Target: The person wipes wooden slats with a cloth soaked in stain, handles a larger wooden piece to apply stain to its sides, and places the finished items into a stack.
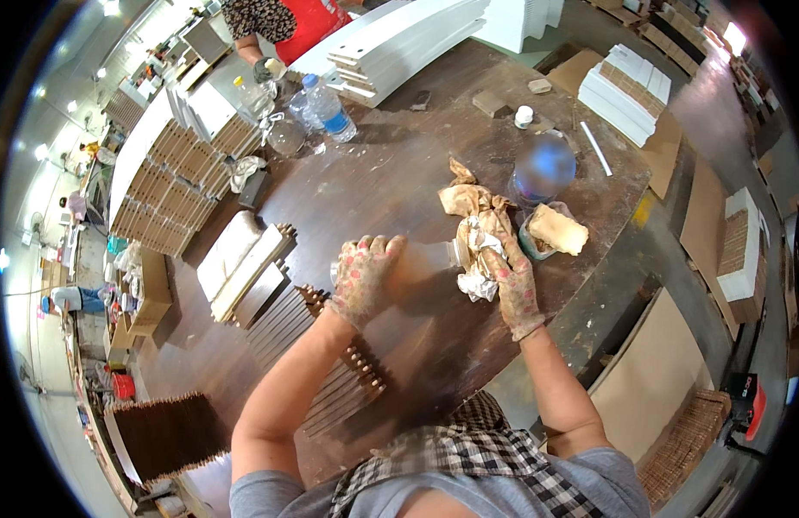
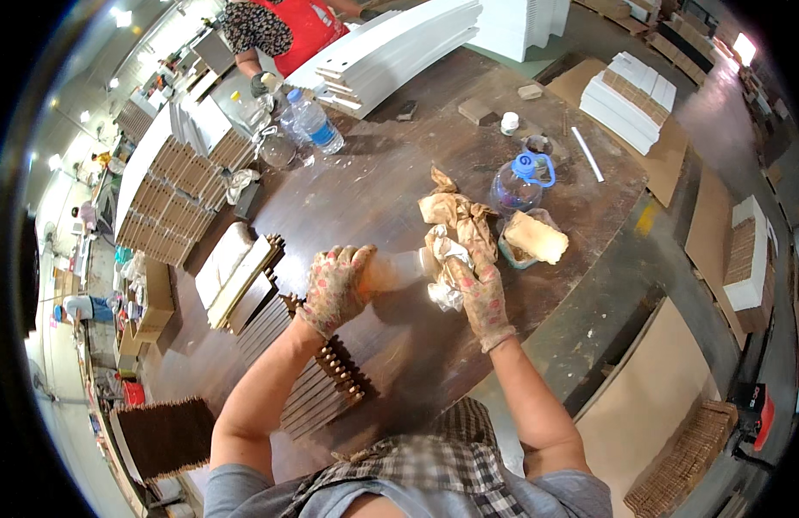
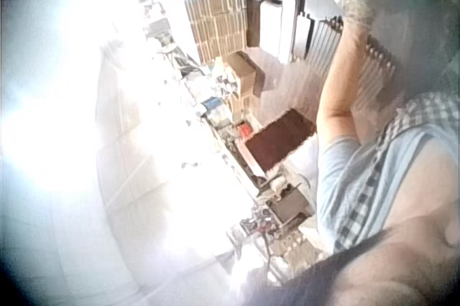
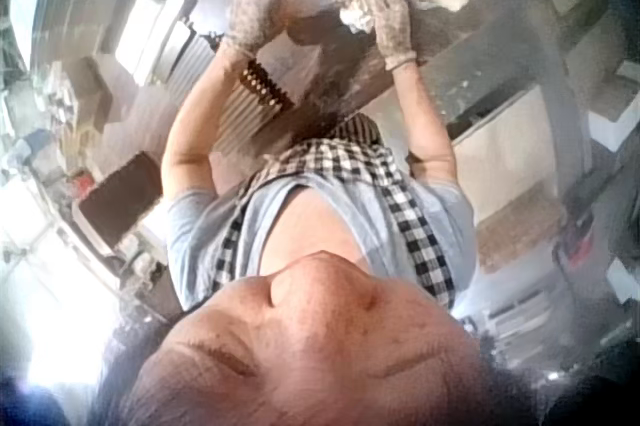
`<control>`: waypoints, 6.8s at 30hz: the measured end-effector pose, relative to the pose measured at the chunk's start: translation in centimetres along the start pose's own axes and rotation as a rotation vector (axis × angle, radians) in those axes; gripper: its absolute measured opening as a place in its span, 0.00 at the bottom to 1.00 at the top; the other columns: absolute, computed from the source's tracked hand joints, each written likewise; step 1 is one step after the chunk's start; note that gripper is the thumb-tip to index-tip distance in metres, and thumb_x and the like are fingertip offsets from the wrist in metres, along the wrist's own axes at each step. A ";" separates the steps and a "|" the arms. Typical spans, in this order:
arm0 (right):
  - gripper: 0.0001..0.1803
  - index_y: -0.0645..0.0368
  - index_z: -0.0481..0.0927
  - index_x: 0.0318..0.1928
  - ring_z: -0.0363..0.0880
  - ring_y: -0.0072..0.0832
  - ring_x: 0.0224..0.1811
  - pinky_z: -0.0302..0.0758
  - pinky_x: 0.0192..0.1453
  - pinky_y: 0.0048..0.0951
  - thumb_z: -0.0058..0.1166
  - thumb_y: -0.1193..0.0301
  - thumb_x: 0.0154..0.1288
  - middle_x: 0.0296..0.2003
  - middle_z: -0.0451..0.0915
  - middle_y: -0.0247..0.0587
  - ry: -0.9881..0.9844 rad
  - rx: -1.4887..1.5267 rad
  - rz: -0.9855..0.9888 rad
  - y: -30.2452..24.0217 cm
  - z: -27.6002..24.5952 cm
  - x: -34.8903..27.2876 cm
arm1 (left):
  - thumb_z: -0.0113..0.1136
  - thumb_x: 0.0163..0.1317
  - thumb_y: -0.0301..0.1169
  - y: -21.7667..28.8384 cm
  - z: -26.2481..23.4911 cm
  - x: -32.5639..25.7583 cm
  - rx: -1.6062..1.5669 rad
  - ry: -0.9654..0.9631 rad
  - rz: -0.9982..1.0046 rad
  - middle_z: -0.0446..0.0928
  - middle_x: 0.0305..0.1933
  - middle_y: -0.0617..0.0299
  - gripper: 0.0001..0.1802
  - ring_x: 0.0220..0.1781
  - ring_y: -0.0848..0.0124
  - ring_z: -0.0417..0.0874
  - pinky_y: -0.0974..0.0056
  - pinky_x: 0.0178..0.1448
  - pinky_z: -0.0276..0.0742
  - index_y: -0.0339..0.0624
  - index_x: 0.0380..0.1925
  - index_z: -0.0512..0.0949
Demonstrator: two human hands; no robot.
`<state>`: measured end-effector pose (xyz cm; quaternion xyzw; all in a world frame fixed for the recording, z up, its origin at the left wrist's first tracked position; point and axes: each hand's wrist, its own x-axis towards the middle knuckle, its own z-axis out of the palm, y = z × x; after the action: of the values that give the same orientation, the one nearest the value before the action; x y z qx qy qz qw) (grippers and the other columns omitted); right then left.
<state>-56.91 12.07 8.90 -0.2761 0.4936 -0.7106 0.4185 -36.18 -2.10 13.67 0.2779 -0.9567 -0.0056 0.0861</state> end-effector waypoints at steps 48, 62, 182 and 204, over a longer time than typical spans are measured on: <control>0.13 0.56 0.84 0.45 0.74 0.41 0.49 0.74 0.50 0.44 0.63 0.70 0.58 0.47 0.79 0.42 -0.106 -1.485 -0.635 9.3 18.1 -20.3 | 0.75 0.49 0.40 -0.6 2.3 -33.3 -0.227 0.097 -0.138 0.57 0.78 0.36 0.52 0.80 0.36 0.55 0.34 0.81 0.48 0.25 0.70 0.62; 0.16 0.54 0.85 0.49 0.73 0.44 0.50 0.73 0.55 0.45 0.60 0.72 0.59 0.48 0.79 0.46 -0.190 -1.467 -0.673 11.1 18.2 -22.1 | 0.71 0.54 0.41 -0.8 2.0 -33.4 -0.285 0.074 -0.136 0.55 0.78 0.35 0.49 0.80 0.33 0.53 0.33 0.80 0.48 0.23 0.70 0.61; 0.14 0.56 0.83 0.40 0.77 0.40 0.42 0.75 0.48 0.43 0.54 0.58 0.72 0.37 0.78 0.44 -0.300 -1.652 -0.703 15.0 25.5 2.2 | 0.67 0.59 0.44 -12.6 0.7 -24.6 -0.215 0.167 -0.418 0.68 0.70 0.40 0.41 0.72 0.42 0.67 0.34 0.79 0.50 0.30 0.68 0.68; 0.14 0.55 0.83 0.37 0.79 0.39 0.44 0.77 0.50 0.40 0.62 0.57 0.65 0.39 0.80 0.45 -0.357 -1.530 -0.659 13.2 23.8 -0.5 | 0.62 0.64 0.46 -12.6 1.1 -24.7 -0.138 0.094 -0.427 0.66 0.73 0.43 0.41 0.75 0.45 0.64 0.38 0.81 0.46 0.32 0.71 0.65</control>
<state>-33.25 -0.88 5.18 -0.7203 0.6591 -0.2127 -0.0398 -9.13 0.36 7.81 0.4673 -0.8686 -0.0761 0.1462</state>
